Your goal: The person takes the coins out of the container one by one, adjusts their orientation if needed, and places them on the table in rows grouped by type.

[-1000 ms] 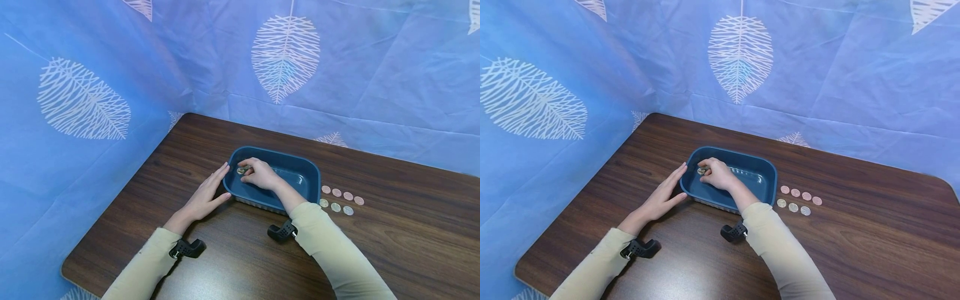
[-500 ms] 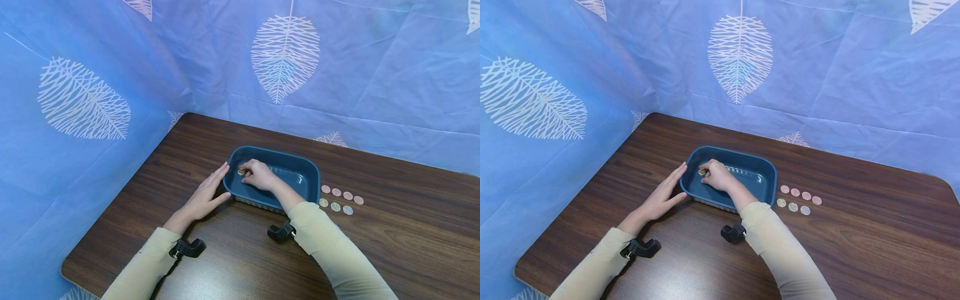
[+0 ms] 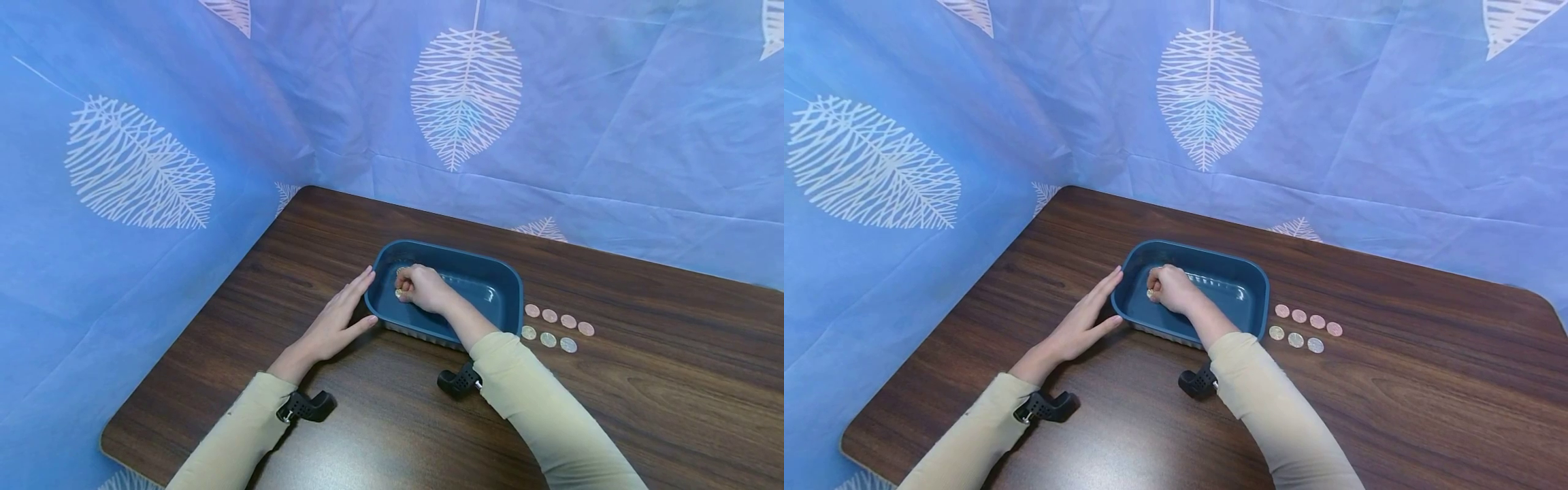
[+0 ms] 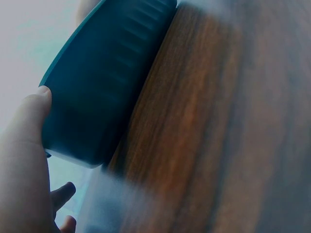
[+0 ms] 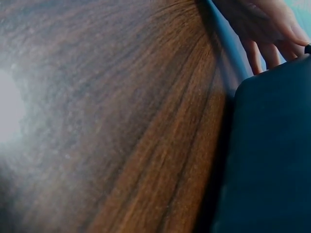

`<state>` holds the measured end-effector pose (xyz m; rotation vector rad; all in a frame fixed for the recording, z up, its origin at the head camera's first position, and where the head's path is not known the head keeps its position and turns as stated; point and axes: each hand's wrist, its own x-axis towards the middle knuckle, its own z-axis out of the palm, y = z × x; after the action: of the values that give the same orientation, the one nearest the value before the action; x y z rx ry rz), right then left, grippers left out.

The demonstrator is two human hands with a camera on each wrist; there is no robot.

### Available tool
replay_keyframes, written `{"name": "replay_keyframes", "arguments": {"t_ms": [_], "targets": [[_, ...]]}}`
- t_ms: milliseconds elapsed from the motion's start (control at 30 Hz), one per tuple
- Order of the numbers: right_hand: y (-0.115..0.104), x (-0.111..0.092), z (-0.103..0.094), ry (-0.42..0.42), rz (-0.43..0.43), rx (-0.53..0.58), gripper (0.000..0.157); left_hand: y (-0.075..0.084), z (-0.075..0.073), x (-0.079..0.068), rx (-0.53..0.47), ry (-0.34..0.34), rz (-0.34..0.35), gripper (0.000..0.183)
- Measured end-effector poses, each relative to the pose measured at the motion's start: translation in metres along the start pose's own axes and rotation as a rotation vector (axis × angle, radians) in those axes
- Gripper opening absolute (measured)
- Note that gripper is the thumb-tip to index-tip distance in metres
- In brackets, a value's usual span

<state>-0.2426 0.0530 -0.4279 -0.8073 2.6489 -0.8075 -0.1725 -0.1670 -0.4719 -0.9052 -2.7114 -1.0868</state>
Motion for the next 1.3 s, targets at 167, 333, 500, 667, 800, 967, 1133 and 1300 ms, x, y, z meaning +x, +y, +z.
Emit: {"name": "replay_keyframes", "arguments": {"t_ms": [167,333,500,667,800,967,1133,1300], "targets": [[-0.001,-0.002,-0.003,-0.047,0.042,-0.023,0.018,0.000,0.000,0.000,0.002,0.000,-0.007,0.072],[-0.003,-0.004,-0.004,-0.084,0.087,-0.056,0.022,0.000,0.000,0.000,0.001,-0.001,-0.008,0.072],[-0.004,-0.004,-0.004,-0.084,0.112,-0.045,0.023,0.001,0.000,-0.001,-0.009,-0.003,-0.016,0.072],[-0.003,-0.006,-0.004,-0.070,0.106,0.008,0.024,0.002,0.000,-0.001,-0.013,-0.010,-0.025,0.072],[-0.003,-0.008,-0.004,-0.083,0.068,0.079,0.021,0.002,-0.001,-0.001,-0.008,-0.014,-0.023,0.072],[-0.005,-0.010,-0.008,-0.098,0.013,0.130,0.014,0.002,-0.001,-0.001,-0.009,-0.011,-0.016,0.071],[-0.007,-0.017,-0.016,-0.086,-0.018,0.157,0.009,0.002,-0.001,-0.001,-0.012,-0.015,-0.020,0.072],[-0.005,-0.028,-0.026,-0.056,-0.041,0.185,0.007,0.002,0.000,-0.001,-0.007,-0.011,-0.022,0.072]]}}
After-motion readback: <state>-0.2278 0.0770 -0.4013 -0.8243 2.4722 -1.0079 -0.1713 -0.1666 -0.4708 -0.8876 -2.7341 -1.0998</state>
